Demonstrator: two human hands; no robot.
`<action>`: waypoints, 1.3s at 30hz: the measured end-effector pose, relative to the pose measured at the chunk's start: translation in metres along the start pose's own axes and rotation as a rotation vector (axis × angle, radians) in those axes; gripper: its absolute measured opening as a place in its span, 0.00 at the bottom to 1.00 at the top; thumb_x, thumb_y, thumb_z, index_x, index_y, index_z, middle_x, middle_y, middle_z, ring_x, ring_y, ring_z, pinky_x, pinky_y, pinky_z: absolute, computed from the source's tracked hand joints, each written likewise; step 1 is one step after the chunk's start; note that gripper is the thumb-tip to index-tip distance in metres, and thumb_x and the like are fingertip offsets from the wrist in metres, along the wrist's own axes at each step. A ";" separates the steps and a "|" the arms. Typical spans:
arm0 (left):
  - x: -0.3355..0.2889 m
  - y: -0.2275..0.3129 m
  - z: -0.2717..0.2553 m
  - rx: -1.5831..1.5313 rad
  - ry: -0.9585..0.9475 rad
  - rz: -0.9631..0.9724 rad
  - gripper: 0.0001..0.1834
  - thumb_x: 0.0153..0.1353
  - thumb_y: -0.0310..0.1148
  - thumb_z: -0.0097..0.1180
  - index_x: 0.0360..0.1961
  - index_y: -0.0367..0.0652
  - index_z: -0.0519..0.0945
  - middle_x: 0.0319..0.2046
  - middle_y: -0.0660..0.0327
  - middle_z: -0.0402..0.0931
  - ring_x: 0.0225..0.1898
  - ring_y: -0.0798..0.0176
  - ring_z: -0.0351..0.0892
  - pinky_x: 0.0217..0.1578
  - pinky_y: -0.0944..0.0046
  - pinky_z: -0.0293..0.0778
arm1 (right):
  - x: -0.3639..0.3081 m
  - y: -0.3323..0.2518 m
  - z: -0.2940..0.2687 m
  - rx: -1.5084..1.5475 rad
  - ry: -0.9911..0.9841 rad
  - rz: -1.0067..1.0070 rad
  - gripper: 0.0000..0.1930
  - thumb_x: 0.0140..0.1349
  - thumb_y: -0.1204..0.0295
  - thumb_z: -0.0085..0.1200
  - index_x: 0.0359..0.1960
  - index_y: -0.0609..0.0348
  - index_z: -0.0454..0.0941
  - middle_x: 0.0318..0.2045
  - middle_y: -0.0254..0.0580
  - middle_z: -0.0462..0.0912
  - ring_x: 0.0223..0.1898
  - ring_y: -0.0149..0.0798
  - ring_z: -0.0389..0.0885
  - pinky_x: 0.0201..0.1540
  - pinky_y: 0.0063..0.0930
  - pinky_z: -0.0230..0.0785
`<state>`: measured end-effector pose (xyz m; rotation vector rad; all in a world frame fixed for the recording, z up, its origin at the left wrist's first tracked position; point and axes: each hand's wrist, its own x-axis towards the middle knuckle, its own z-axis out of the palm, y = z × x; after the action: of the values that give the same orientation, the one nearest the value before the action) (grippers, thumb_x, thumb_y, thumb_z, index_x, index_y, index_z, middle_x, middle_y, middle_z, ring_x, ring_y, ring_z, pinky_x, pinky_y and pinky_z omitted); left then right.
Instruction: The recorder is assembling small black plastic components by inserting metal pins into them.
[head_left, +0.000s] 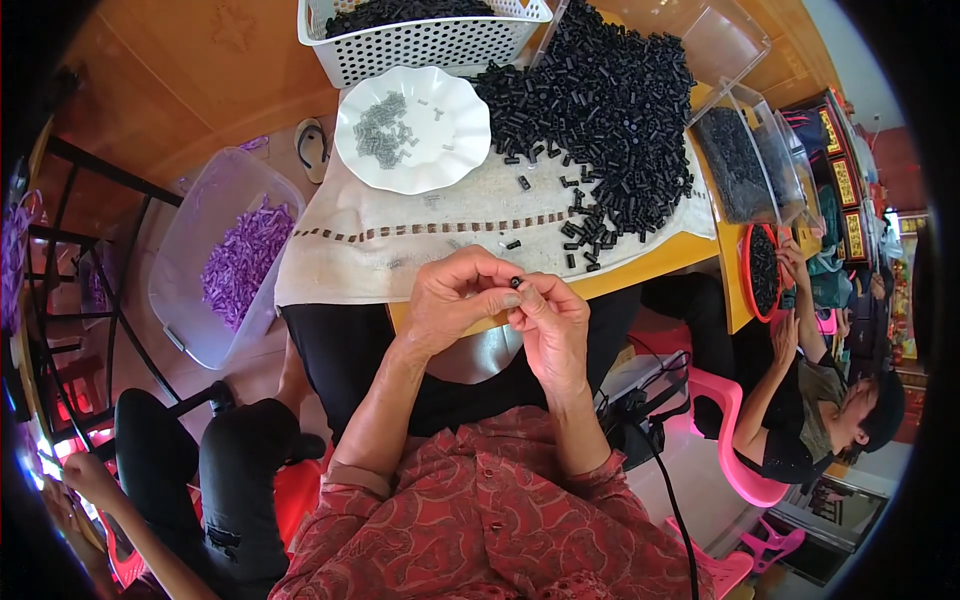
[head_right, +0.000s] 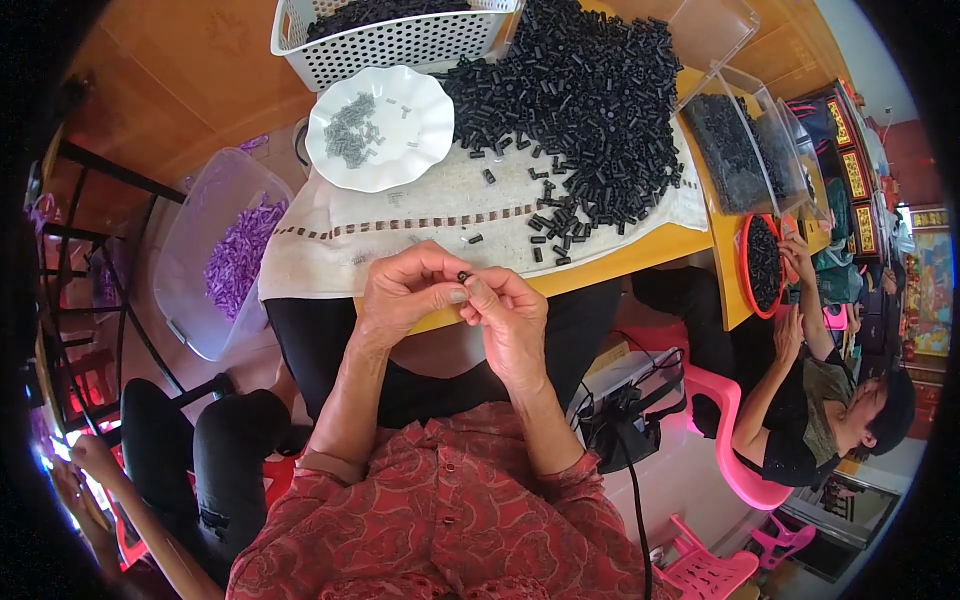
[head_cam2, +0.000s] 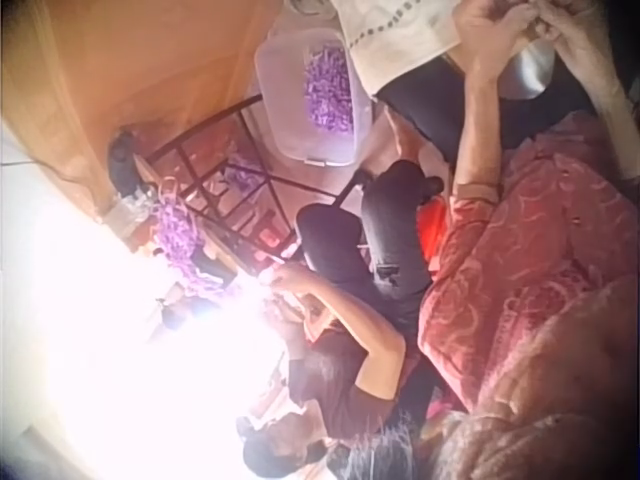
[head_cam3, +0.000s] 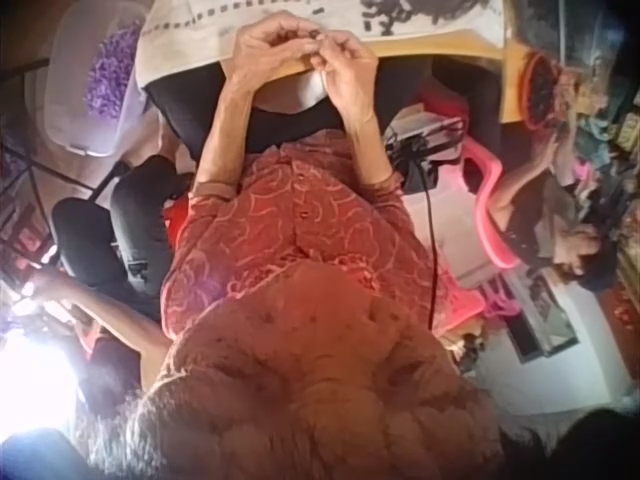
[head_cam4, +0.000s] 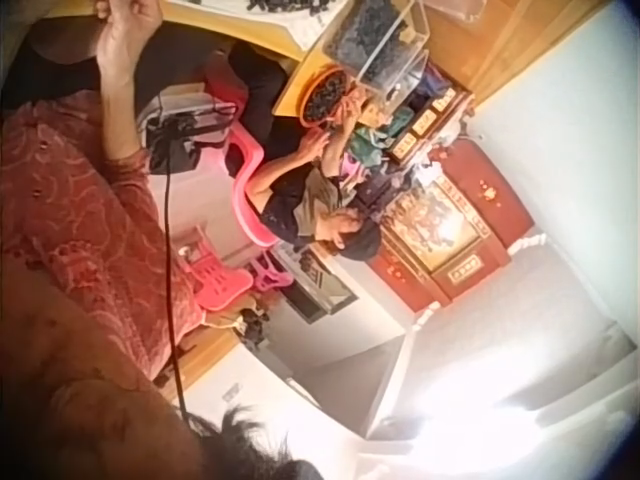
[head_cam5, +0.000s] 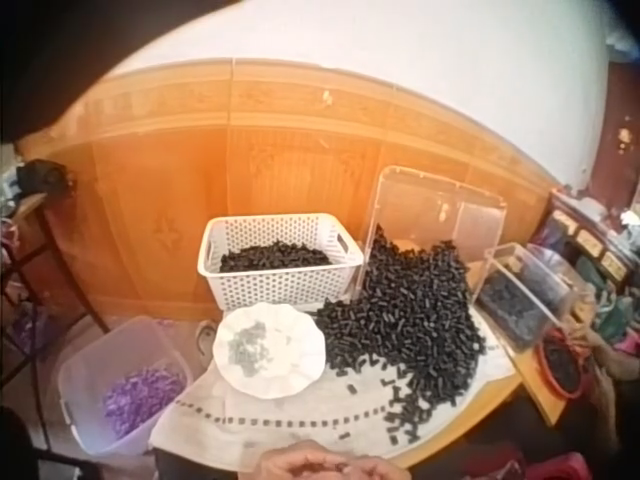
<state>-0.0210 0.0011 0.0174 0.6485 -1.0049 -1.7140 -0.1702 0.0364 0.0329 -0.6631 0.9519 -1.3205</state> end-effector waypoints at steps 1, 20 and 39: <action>0.000 -0.002 -0.002 0.001 0.002 0.001 0.11 0.55 0.20 0.61 0.40 0.35 0.81 0.35 0.62 0.77 0.33 0.71 0.78 0.36 0.72 0.76 | 0.000 -0.001 0.001 -0.014 -0.005 0.002 0.08 0.62 0.73 0.57 0.39 0.64 0.79 0.26 0.34 0.78 0.25 0.24 0.72 0.29 0.16 0.63; 0.004 -0.002 -0.009 -0.316 0.210 0.052 0.12 0.65 0.23 0.48 0.48 0.33 0.76 0.41 0.55 0.78 0.38 0.64 0.80 0.36 0.67 0.78 | 0.050 -0.010 -0.004 -1.486 0.002 -0.700 0.12 0.49 0.82 0.57 0.37 0.60 0.79 0.36 0.40 0.77 0.39 0.47 0.75 0.38 0.37 0.71; 0.004 -0.003 -0.010 -0.319 0.206 0.037 0.11 0.63 0.22 0.51 0.47 0.34 0.78 0.37 0.56 0.79 0.33 0.67 0.79 0.34 0.68 0.79 | 0.024 -0.020 0.012 -0.575 -0.035 -0.212 0.08 0.62 0.81 0.54 0.42 0.66 0.76 0.31 0.31 0.78 0.31 0.19 0.72 0.35 0.13 0.65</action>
<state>-0.0159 -0.0055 0.0098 0.5794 -0.5800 -1.6882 -0.1700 0.0082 0.0516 -1.2504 1.2731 -1.2113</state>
